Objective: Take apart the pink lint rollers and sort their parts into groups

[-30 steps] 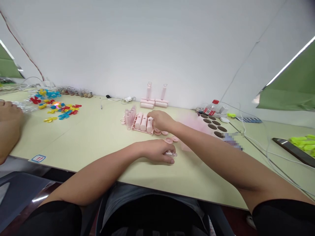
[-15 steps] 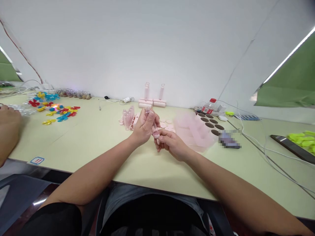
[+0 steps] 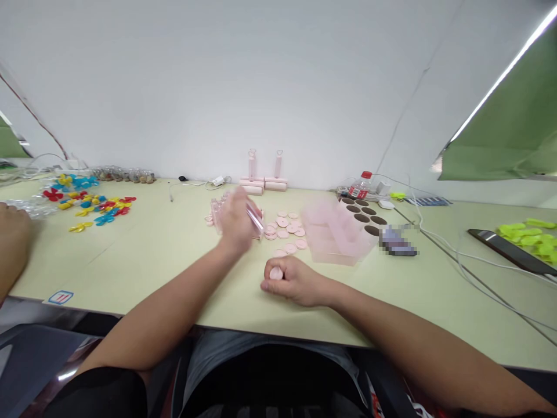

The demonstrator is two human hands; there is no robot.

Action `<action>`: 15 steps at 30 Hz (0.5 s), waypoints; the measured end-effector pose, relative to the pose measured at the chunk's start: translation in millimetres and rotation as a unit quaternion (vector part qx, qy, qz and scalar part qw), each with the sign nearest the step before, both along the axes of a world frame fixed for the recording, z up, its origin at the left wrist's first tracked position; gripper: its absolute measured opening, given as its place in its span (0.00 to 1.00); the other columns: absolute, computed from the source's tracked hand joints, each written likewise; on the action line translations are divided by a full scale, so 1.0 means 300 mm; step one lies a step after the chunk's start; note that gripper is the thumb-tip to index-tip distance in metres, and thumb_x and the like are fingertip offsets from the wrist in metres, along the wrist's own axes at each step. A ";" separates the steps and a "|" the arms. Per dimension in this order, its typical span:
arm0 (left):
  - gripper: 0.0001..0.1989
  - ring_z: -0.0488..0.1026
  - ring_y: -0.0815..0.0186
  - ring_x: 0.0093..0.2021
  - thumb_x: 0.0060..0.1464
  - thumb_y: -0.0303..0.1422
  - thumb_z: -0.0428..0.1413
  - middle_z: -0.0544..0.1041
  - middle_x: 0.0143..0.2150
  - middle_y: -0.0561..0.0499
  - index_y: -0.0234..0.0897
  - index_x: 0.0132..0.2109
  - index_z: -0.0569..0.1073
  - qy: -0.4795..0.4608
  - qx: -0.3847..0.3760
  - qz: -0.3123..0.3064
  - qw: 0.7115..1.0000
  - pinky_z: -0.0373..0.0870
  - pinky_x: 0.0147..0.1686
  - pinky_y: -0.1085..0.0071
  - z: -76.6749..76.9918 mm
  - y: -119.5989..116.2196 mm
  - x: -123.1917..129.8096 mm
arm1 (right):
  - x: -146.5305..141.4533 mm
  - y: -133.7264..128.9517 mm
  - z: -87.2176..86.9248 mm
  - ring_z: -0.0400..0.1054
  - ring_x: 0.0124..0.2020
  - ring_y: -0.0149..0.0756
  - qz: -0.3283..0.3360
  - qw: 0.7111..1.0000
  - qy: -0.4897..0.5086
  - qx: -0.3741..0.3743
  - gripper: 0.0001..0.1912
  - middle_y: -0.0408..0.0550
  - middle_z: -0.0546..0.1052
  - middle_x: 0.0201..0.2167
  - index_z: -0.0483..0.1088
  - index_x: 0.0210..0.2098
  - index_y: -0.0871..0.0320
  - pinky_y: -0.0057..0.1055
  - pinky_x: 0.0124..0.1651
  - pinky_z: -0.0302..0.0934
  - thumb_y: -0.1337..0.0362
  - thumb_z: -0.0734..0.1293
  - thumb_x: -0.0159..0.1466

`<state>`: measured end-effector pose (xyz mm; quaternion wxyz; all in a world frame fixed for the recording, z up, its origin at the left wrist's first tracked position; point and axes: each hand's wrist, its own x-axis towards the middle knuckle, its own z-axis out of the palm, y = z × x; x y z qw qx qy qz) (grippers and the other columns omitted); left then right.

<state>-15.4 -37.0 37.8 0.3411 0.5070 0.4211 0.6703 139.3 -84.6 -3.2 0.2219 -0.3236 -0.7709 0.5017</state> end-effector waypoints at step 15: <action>0.14 0.62 0.70 0.20 0.54 0.44 0.57 0.65 0.20 0.57 0.38 0.32 0.71 0.336 -0.095 0.147 0.925 0.59 0.22 0.73 0.028 0.055 -0.455 | -0.016 0.024 -0.084 0.60 0.13 0.23 0.014 0.988 0.004 -0.153 0.16 0.32 0.62 0.18 0.65 0.29 0.57 0.22 0.16 0.57 0.53 0.71 0.58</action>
